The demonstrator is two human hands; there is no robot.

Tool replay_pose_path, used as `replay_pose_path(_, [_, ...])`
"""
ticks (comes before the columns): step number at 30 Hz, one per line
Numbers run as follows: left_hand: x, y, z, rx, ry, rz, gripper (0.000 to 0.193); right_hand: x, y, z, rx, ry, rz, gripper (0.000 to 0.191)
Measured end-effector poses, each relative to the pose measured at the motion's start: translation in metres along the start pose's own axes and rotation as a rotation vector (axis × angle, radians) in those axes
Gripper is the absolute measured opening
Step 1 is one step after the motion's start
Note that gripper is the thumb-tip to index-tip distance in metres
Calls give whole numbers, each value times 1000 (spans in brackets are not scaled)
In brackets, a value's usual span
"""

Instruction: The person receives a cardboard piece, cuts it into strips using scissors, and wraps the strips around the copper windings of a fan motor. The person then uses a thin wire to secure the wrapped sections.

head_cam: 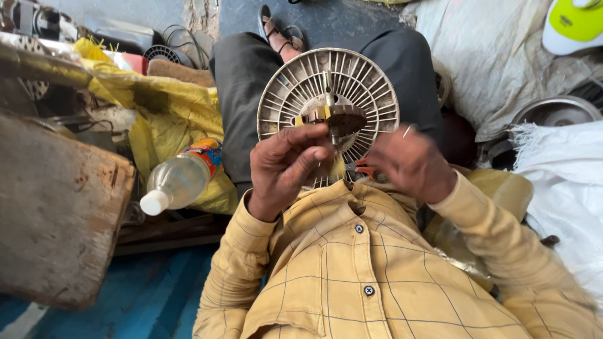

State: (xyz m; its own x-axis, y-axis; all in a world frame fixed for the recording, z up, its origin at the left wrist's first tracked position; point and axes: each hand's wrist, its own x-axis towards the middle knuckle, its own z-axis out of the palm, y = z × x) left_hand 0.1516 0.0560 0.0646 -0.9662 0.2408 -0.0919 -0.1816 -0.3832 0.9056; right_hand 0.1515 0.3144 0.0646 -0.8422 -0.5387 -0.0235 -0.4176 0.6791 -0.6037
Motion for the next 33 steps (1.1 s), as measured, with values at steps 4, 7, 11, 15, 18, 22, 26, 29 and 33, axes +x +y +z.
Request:
replay_pose_path(4, [-8,-18,0,-78,49,-13,19,-25,-12,7,-92,-93,-106,27])
replay_pose_path(7, [-17,-21,-9,404,-20,164,20,-31,-19,11,-139,-97,-119,29])
replay_pose_path(11, [-24,-7,-45,964,-193,207,24,-30,-22,10,-137,-99,-121,29])
replay_pose_path(15, [-28,-1,-64,1075,-281,163,22,-27,-22,11,-220,-121,-159,34])
replay_pose_path(18, [-30,-10,-55,1137,-411,77,25,-24,-21,14,-269,-173,-136,29])
replay_pose_path(22, [-30,-19,-48,1309,-502,217,24,-21,-20,12,-243,-195,-138,31])
replay_pose_path(26, [-25,-17,-54,1372,-561,202,22,-19,-17,-1,-42,-194,-104,42])
replay_pose_path(29, [-24,-14,-53,1425,-549,275,26,-16,-17,-10,30,-201,-102,50])
replay_pose_path(33, [-25,-14,-47,1410,-577,403,31,-11,-20,-13,35,-217,-69,53])
